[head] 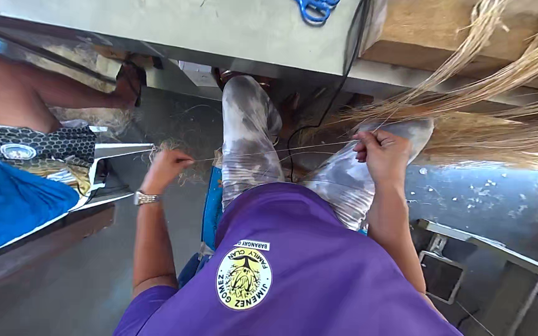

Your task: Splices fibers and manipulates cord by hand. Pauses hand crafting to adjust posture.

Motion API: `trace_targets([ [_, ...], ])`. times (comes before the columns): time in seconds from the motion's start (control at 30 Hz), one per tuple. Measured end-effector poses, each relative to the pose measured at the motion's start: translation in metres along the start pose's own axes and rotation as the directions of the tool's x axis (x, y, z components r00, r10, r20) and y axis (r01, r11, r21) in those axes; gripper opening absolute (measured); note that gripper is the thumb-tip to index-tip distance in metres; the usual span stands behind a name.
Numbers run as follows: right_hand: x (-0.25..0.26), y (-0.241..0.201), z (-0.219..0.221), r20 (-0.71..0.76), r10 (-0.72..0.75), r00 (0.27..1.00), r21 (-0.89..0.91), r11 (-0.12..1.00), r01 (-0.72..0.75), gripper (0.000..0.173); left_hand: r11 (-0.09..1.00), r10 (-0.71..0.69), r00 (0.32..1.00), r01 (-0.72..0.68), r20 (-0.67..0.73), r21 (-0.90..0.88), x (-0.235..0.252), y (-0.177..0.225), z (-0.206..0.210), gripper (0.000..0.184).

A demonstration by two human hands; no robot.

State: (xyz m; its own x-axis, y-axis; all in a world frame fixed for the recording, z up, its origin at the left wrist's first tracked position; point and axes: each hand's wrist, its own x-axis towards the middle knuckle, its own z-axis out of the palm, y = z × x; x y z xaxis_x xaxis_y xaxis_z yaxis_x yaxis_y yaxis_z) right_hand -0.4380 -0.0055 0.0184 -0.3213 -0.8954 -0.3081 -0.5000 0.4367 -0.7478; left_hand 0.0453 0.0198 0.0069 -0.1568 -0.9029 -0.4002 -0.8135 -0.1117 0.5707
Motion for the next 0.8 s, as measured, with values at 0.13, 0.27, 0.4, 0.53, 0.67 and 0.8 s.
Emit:
trace_targets([
  [0.13,0.011,0.009,0.0,-0.071,0.04,0.997,-0.106,0.993,-0.047,0.034,0.886,-0.365,0.884,0.426,-0.291,0.182,-0.023,-0.091,-0.028,0.018],
  [0.27,0.017,0.01,0.003,-0.12,0.031,0.992,-0.23,0.971,-0.058,0.039,0.638,-0.62,0.563,0.767,-0.547,0.066,-0.044,-0.119,-0.039,0.033],
  [0.4,0.024,0.013,0.006,-0.13,0.027,0.991,-0.243,0.968,-0.058,0.039,0.571,-0.644,0.402,0.819,-0.651,-0.059,-0.049,-0.125,-0.046,0.038],
  [0.53,0.028,0.013,0.007,-0.132,0.025,0.991,-0.257,0.965,-0.059,0.039,0.586,-0.634,0.393,0.806,-0.667,-0.082,-0.035,-0.114,-0.043,0.04],
  [0.67,0.026,0.012,0.007,-0.123,0.022,0.992,-0.264,0.963,-0.054,0.04,0.61,-0.625,0.421,0.789,-0.658,-0.075,-0.029,-0.117,-0.041,0.04],
  [0.8,0.026,0.011,0.006,-0.1,0.064,0.993,-0.243,0.966,-0.086,0.039,0.636,-0.62,0.458,0.768,-0.637,-0.067,-0.01,-0.117,-0.033,0.04],
])
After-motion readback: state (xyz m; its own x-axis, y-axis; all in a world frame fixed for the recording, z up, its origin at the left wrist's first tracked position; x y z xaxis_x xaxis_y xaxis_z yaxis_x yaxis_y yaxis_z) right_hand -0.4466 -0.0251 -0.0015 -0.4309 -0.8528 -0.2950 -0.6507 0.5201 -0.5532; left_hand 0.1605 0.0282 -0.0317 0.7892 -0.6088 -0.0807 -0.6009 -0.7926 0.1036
